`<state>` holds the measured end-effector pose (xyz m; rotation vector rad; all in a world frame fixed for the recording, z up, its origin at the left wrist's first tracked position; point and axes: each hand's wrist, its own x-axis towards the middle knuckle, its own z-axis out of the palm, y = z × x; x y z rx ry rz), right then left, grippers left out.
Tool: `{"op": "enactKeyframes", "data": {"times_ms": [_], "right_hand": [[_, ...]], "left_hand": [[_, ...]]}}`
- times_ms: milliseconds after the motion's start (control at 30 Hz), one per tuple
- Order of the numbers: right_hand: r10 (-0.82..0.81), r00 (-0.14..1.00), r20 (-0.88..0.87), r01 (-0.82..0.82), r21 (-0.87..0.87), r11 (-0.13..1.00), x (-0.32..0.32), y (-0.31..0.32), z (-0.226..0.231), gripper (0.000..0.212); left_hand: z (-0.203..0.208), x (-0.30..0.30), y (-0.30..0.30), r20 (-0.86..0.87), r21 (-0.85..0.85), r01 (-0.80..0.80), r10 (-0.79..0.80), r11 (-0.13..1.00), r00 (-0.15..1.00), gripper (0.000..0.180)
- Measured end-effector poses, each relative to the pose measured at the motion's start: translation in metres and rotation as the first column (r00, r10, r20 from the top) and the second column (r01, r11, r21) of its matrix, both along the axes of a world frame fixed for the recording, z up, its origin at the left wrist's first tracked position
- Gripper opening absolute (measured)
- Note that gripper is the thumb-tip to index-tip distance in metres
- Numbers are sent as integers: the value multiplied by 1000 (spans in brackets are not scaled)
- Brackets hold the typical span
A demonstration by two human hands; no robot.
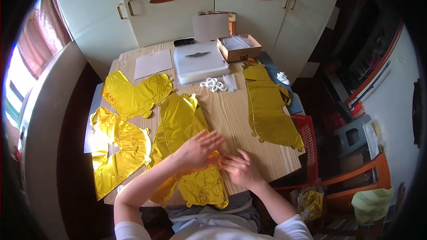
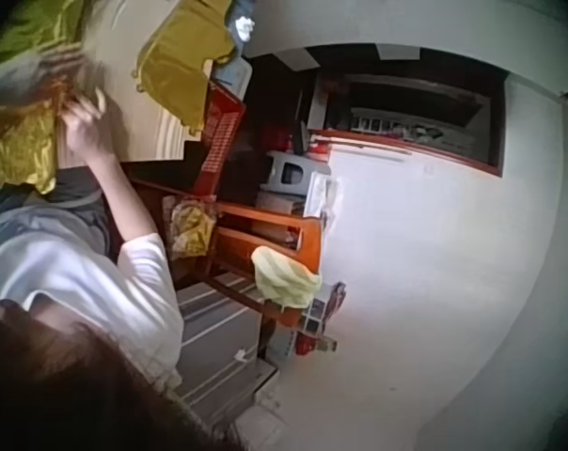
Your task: Folding gold-colored foil items and inserting them into cardboard packaging.
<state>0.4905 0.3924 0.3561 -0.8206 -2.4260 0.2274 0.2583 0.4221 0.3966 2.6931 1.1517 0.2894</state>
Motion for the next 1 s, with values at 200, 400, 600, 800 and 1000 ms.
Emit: {"op": "enactKeyframes", "data": {"times_ms": [200, 400, 600, 800, 1000], "right_hand": [[-2, 1000, 31, 2, -13, 1000, 2, 0, 0, 24], [-7, 998, 60, 7, -6, 1000, 3, 1, -2, 23], [-3, 999, 48, 4, -14, 1000, 2, 1, -2, 23], [-3, 999, 32, 5, -35, 999, 1, 0, -1, 23], [-11, 1000, 11, 12, -37, 999, 0, 0, -2, 22]], "left_hand": [[-4, 5, -30, -43, 98, 55, -51, 994, 998, 60], [-3, 10, -26, -28, 274, -1, 9, 962, 1000, 52], [-2, 15, -6, -72, 303, -120, 148, 945, 986, 46], [-9, 6, 35, -111, 372, -203, 260, 906, 959, 37], [-13, -6, 73, -120, 430, -257, 337, 865, 934, 25]]}}
